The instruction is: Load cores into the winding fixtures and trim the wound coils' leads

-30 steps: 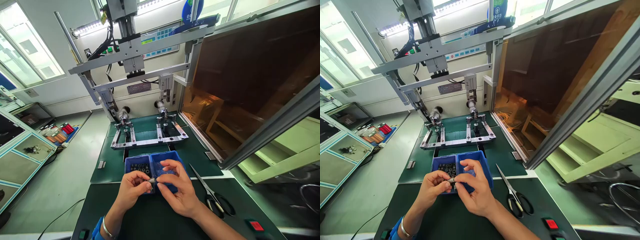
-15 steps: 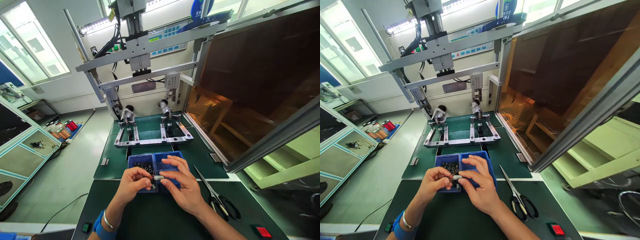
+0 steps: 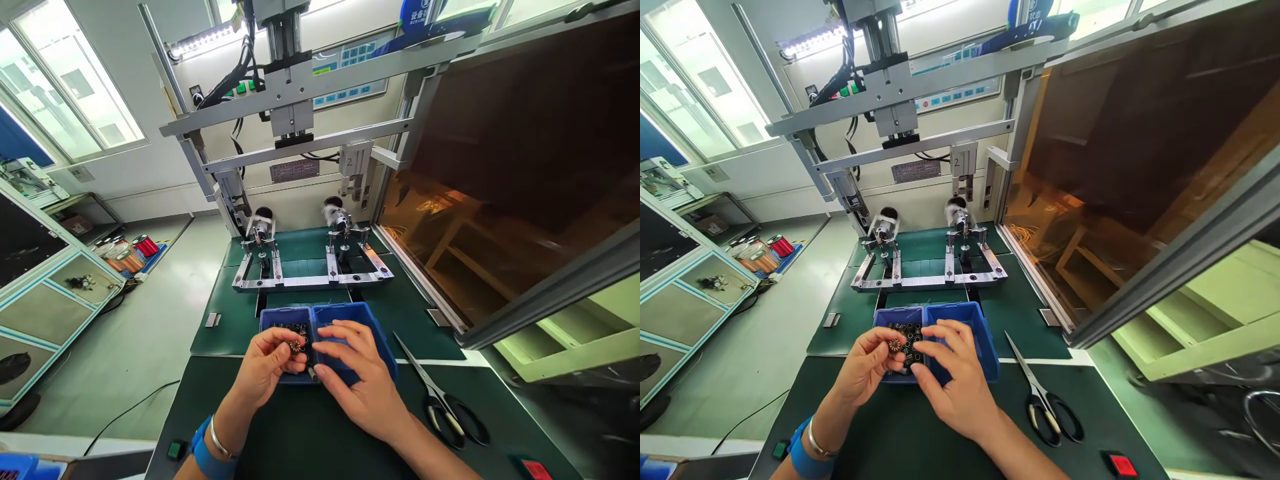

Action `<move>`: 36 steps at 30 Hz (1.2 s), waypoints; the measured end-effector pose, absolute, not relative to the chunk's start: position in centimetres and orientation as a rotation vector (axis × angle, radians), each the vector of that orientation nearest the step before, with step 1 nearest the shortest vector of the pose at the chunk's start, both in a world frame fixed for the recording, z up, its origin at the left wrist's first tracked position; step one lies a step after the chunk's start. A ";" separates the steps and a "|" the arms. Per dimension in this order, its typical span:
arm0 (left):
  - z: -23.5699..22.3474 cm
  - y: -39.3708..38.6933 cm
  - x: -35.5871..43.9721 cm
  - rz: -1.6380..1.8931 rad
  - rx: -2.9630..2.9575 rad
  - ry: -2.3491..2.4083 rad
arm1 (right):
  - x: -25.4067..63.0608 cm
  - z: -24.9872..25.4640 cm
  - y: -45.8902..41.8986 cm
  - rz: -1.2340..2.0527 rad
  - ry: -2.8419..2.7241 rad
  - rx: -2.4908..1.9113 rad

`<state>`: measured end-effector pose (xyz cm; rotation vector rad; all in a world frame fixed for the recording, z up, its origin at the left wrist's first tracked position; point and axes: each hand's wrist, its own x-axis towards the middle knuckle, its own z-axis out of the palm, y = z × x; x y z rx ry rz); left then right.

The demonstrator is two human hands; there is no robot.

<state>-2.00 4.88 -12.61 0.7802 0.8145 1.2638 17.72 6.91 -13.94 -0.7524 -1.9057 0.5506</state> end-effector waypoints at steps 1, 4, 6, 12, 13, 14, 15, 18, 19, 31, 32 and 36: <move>-12.7 4.7 -1.6 1.246 0.767 0.801 | 17.7 -13.9 6.9 0.656 -1.854 -0.753; -13.2 4.3 -0.3 1.207 0.731 0.733 | 17.5 -13.9 6.6 0.960 -1.761 -0.718; -13.6 4.1 0.4 1.178 0.720 0.697 | 17.3 -13.9 6.5 1.030 -1.690 -0.707; -14.6 3.9 1.1 1.088 0.706 0.664 | 18.0 -13.5 7.3 0.901 -1.483 -0.734; -14.6 3.9 1.1 1.088 0.707 0.649 | 18.2 -13.4 7.5 0.900 -1.476 -0.733; -14.6 3.8 1.1 1.090 0.705 0.634 | 18.4 -13.3 7.6 0.916 -1.474 -0.728; -14.6 3.8 1.0 1.092 0.702 0.620 | 18.5 -13.3 7.7 0.944 -1.476 -0.718; -14.6 3.8 0.9 1.107 0.680 0.596 | 18.7 -13.5 7.8 1.076 -1.524 -0.662; -14.6 3.7 0.9 1.113 0.672 0.593 | 18.7 -13.6 7.7 1.125 -1.558 -0.639; -14.9 3.7 1.1 1.051 0.695 0.584 | 17.8 -13.4 6.9 1.083 -1.637 -0.631; -14.9 3.8 1.0 1.053 0.701 0.587 | 17.8 -13.4 6.9 1.041 -1.643 -0.625; -14.8 3.9 0.8 1.065 0.745 0.597 | 17.5 -13.7 6.5 0.888 -1.653 -0.632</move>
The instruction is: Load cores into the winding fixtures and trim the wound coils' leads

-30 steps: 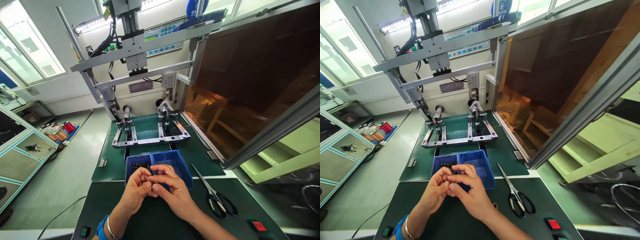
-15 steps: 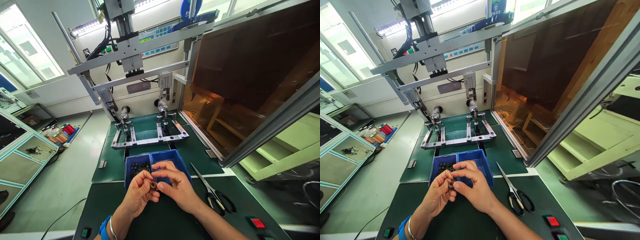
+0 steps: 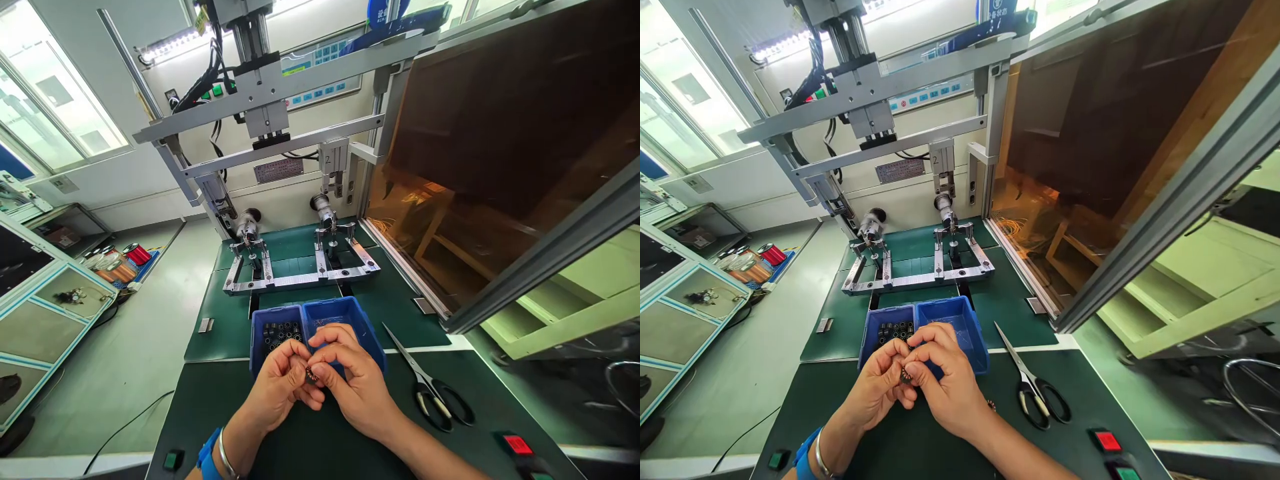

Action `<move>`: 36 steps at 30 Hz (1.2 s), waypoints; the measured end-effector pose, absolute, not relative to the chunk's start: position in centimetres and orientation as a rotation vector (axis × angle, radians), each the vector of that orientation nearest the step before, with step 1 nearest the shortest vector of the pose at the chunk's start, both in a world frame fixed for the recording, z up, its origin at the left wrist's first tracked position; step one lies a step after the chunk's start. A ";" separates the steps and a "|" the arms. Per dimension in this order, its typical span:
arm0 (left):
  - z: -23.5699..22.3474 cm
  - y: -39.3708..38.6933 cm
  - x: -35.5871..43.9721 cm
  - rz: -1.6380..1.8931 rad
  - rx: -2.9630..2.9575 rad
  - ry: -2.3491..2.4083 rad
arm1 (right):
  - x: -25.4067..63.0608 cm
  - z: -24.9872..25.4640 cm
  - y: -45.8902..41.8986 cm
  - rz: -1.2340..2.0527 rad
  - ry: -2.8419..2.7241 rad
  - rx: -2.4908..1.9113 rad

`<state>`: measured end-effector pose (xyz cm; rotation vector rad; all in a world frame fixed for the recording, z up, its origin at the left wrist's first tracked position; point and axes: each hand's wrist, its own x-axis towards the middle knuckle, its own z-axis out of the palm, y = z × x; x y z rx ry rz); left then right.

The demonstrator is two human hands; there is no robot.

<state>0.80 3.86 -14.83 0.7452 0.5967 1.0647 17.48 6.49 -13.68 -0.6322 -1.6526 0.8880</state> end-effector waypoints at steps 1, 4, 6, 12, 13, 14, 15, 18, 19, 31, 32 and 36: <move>-14.8 3.9 0.7 1.077 0.764 0.600 | 17.4 -13.7 6.4 0.854 -1.658 -0.637; -14.5 3.9 0.6 1.143 0.834 0.630 | 17.4 -13.7 6.2 0.741 -1.678 -0.647; -14.1 3.9 0.6 1.184 0.876 0.664 | 17.4 -13.6 6.2 0.671 -1.688 -0.657; -13.6 3.4 0.8 1.302 1.013 0.809 | 17.4 -13.2 5.9 0.599 -1.738 -0.683; -13.7 3.4 0.9 1.305 1.024 0.803 | 17.4 -13.2 5.9 0.596 -1.747 -0.678; -13.8 3.4 0.9 1.288 1.027 0.772 | 17.4 -13.1 5.9 0.591 -1.755 -0.668; -14.0 3.4 0.9 1.257 1.024 0.723 | 17.5 -13.0 6.0 0.584 -1.763 -0.655; -14.6 3.6 0.8 1.177 0.997 0.599 | 17.6 -12.9 6.2 0.568 -1.785 -0.613; -14.7 3.7 0.7 1.177 0.981 0.587 | 17.7 -12.9 6.3 0.570 -1.791 -0.603; -13.7 3.8 0.6 1.253 0.861 0.593 | 18.0 -12.6 7.0 0.366 -1.752 -0.509; -13.7 3.8 0.7 1.255 0.863 0.589 | 17.9 -12.7 7.0 0.327 -1.757 -0.504; -13.9 3.9 0.7 1.262 0.878 0.574 | 17.8 -13.0 6.9 0.181 -1.742 -0.490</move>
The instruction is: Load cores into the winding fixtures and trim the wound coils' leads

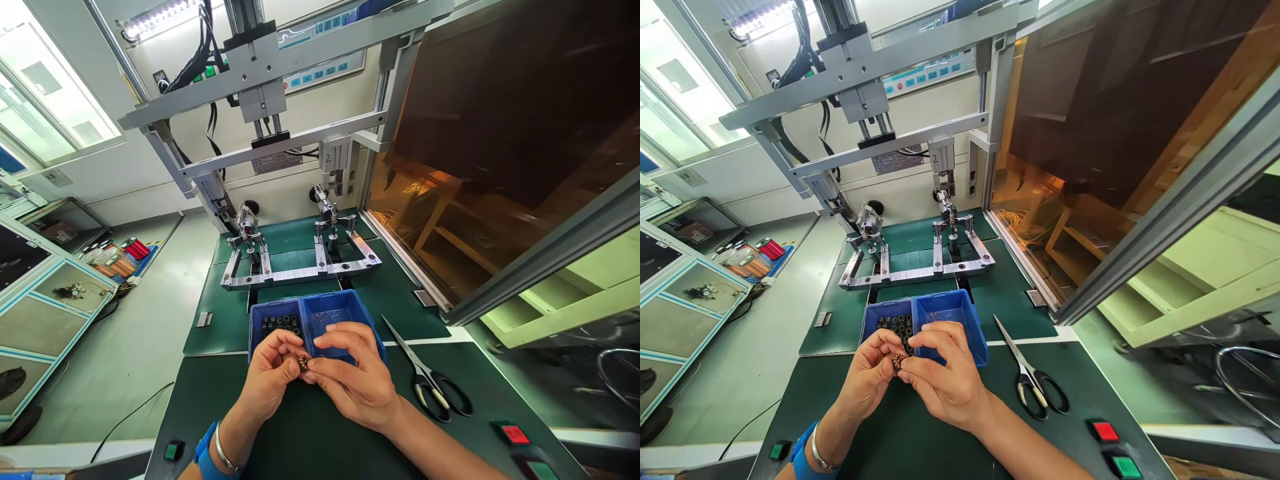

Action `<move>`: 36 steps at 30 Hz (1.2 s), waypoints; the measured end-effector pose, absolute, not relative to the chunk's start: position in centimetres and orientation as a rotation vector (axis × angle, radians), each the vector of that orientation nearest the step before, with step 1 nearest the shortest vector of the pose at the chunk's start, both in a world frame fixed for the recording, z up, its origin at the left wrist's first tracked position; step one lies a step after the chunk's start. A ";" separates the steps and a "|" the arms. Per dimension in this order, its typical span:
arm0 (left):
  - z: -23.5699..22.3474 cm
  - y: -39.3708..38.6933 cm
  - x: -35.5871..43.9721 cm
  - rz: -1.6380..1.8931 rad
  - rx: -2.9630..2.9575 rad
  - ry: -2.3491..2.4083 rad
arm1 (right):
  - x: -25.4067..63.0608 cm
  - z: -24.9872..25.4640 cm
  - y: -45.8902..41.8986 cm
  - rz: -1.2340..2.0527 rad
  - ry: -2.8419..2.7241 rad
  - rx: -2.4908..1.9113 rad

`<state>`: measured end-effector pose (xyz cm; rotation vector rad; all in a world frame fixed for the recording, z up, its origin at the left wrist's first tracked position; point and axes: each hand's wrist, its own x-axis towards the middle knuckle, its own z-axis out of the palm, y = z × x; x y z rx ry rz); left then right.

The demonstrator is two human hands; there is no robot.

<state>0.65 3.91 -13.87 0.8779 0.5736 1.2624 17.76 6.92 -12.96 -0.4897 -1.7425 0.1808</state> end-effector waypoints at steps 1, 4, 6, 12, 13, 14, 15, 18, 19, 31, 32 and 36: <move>-13.9 3.9 0.6 1.269 0.878 0.572 | 17.7 -13.0 6.9 0.162 -1.736 -0.494; -13.9 4.0 0.6 1.294 0.873 0.575 | 17.8 -13.0 6.8 0.149 -1.732 -0.506; -13.8 4.0 0.6 1.305 0.873 0.590 | 17.8 -12.9 6.8 0.152 -1.736 -0.506; -13.8 3.9 0.7 1.323 0.902 0.631 | 17.7 -12.9 6.7 0.222 -1.738 -0.487; -13.8 3.9 0.6 1.324 0.909 0.641 | 17.7 -12.9 6.7 0.245 -1.733 -0.491; -13.8 3.9 0.6 1.327 0.915 0.652 | 17.7 -13.0 6.6 0.277 -1.726 -0.501; -13.8 3.9 0.5 1.330 0.918 0.664 | 17.8 -13.0 6.7 0.324 -1.718 -0.518; -13.9 3.8 0.4 1.322 0.924 0.674 | 17.9 -13.2 6.8 0.542 -1.715 -0.572; -13.9 3.8 0.4 1.310 0.925 0.666 | 17.9 -13.3 6.9 0.626 -1.721 -0.575; -14.3 3.6 0.5 1.180 0.966 0.555 | 18.0 -14.0 7.3 0.969 -1.661 -0.538; -14.4 3.5 0.5 1.163 0.973 0.553 | 18.0 -14.1 7.4 0.971 -1.657 -0.543; -14.1 3.3 0.7 1.207 0.975 0.615 | 18.2 -14.1 7.6 0.961 -1.670 -0.575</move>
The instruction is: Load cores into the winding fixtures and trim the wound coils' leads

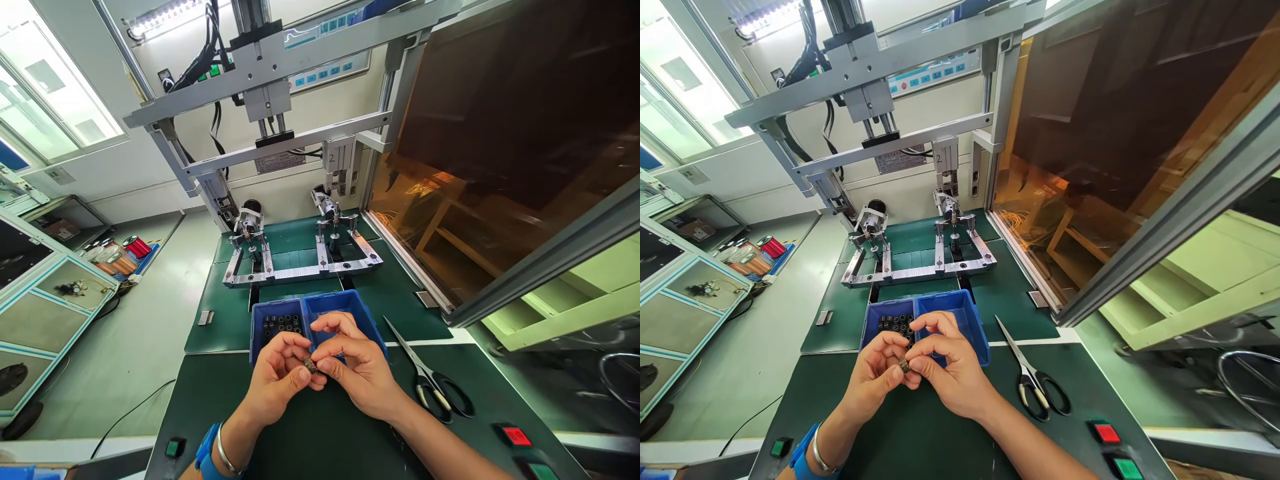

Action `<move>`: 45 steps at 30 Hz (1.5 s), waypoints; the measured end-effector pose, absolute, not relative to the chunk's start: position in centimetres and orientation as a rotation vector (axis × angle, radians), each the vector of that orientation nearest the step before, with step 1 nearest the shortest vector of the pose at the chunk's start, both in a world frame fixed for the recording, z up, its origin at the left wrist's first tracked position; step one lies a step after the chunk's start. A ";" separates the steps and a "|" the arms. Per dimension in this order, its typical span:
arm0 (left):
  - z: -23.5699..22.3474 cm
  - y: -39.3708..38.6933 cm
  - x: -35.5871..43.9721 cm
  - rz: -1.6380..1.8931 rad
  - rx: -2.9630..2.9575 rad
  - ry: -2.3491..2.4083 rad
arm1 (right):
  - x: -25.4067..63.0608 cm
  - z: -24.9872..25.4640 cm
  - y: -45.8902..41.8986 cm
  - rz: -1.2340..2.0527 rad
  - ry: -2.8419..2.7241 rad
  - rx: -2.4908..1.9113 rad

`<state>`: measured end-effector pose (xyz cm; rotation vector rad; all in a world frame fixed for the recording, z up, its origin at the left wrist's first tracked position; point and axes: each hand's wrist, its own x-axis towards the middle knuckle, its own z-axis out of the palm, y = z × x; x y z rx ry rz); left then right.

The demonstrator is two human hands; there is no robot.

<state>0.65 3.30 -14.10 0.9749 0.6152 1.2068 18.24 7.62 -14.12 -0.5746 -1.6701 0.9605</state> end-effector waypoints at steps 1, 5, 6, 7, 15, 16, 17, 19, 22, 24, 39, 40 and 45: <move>-13.9 3.3 0.7 1.223 0.969 0.641 | 18.3 -14.1 7.6 0.955 -1.676 -0.581; -13.4 3.3 0.6 1.210 0.952 0.690 | 18.6 -13.7 7.5 0.932 -1.718 -0.603; -13.4 3.4 0.5 1.188 0.953 0.683 | 18.6 -13.5 7.5 0.925 -1.736 -0.607; -13.5 3.5 0.4 1.162 0.955 0.665 | 18.6 -13.4 7.4 0.917 -1.757 -0.606; -13.6 3.9 0.1 0.993 0.958 0.715 | 19.2 -12.6 7.5 0.951 -1.931 -0.652; -13.5 3.8 0.1 0.977 0.969 0.737 | 19.4 -12.6 7.5 0.957 -1.933 -0.665; -13.3 3.8 0.2 0.965 0.986 0.759 | 19.5 -12.5 7.6 0.961 -1.932 -0.675; -13.1 3.7 0.3 0.951 1.023 0.804 | 19.8 -12.4 7.7 0.975 -1.939 -0.685; -13.0 3.5 0.5 0.956 1.066 0.839 | 19.9 -12.2 7.8 0.992 -1.954 -0.680; -13.0 3.5 0.7 0.963 1.078 0.840 | 19.9 -12.1 7.7 1.000 -1.953 -0.675; -13.5 3.7 0.9 1.043 0.935 0.867 | 20.6 -12.2 7.6 0.957 -1.743 -0.881; -13.4 3.7 0.9 1.054 0.920 0.870 | 21.5 -12.3 7.3 0.936 -1.718 -0.966; -13.4 3.8 0.8 1.111 0.838 0.846 | 27.8 -15.3 4.7 0.557 -1.754 -1.516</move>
